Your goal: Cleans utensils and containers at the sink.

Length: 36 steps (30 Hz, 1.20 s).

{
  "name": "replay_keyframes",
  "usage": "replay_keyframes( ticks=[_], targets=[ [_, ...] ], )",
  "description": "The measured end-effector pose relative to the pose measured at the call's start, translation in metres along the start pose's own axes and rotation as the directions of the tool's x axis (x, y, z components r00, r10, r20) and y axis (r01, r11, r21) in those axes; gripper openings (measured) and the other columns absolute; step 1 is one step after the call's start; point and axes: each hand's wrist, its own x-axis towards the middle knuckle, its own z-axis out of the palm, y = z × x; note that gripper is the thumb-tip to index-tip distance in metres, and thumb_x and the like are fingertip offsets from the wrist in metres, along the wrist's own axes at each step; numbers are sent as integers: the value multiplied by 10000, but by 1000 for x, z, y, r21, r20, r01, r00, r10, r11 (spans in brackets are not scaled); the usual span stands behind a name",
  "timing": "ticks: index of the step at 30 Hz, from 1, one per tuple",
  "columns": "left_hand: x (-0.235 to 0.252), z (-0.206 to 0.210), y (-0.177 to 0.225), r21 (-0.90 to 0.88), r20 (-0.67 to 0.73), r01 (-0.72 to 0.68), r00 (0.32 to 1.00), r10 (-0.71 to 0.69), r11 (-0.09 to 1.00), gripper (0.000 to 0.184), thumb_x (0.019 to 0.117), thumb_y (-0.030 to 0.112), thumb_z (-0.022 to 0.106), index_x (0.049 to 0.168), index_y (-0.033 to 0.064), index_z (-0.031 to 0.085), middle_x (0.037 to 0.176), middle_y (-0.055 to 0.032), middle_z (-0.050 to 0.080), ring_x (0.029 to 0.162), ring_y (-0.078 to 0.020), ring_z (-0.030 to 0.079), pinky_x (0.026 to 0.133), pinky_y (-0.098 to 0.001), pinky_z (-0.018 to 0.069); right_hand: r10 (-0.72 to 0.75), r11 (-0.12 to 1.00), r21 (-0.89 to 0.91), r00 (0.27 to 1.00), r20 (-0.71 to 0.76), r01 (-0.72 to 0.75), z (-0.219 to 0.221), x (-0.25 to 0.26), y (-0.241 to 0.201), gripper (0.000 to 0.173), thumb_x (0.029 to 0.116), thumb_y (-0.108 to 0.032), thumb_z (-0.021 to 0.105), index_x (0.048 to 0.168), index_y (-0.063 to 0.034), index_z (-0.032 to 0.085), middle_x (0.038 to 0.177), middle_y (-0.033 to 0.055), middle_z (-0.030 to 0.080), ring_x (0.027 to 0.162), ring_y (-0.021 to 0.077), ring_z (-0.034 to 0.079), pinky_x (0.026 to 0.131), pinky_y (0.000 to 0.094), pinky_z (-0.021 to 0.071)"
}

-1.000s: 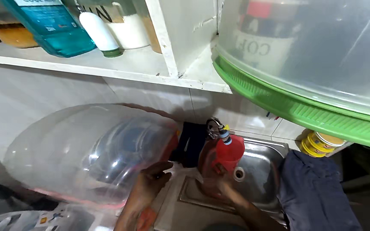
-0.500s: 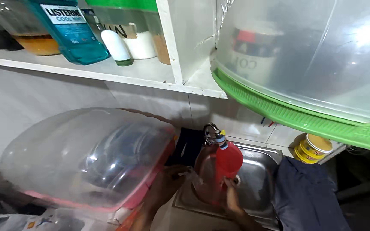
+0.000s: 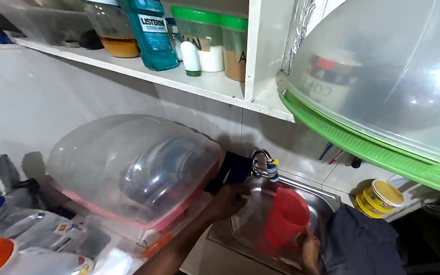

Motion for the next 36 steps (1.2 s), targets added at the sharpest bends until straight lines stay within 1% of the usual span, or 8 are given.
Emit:
replay_keyframes(
  ticks=[3,7,12,15,18,23,28,36],
  targets=[
    [19,7,-6,72,10,-38,999,37,997,258,951,221,646,1190,242,744,1220,56,703,898,-83,677,815,-322,584,38,995,97,999,6,-38,-8,-3,-11,519,1009,-626,486,850,-145,598,582,-4,499,478,135,508,468,367,503],
    [44,31,-15,128,32,-8,999,4,992,276,911,222,654,1171,247,744,1181,44,705,934,-110,683,849,-367,589,-70,997,35,995,71,67,-31,6,-29,501,1035,-585,471,783,-163,566,569,-23,461,477,118,478,469,341,478],
    [73,56,-13,166,90,20,995,-36,986,283,890,253,675,1163,226,743,1220,3,703,1087,-179,666,976,-444,541,-181,974,-109,971,156,199,-46,2,-100,472,1055,-507,490,753,-152,570,558,-20,462,469,116,468,459,332,461],
    [85,64,-12,159,97,14,995,-29,987,281,891,325,684,1152,246,752,1210,19,707,1095,-168,663,986,-448,536,-164,970,-158,975,153,188,-44,-13,-147,490,1049,-518,497,752,-138,583,555,-6,474,453,119,469,442,334,459],
    [89,73,-15,103,81,-26,997,18,994,261,866,334,700,1112,267,758,1163,48,714,1057,-125,665,948,-417,555,-131,976,-151,976,173,158,-45,-28,-174,476,1041,-517,515,764,-137,587,572,-8,481,466,114,473,450,325,463],
    [93,81,-18,73,100,-124,988,116,990,257,855,299,715,1095,223,770,1106,13,733,1029,-143,682,934,-432,565,-137,961,-210,969,207,180,-45,-44,-194,467,1044,-496,526,732,-153,580,551,-23,452,447,98,438,436,308,433],
    [94,80,-9,123,135,-123,985,106,985,242,855,346,719,1016,170,766,998,-23,734,968,-188,687,894,-473,563,-131,941,-280,969,210,188,-38,-54,-207,472,1042,-482,538,723,-138,592,561,-8,475,457,106,459,441,318,448],
    [94,77,-6,136,191,-88,980,61,987,225,844,292,716,1026,171,771,998,-36,737,944,-214,695,867,-506,569,-128,897,-399,976,175,189,-40,-50,-219,501,1018,-519,570,677,-152,563,522,-18,422,417,102,405,406,306,402]
  ],
)
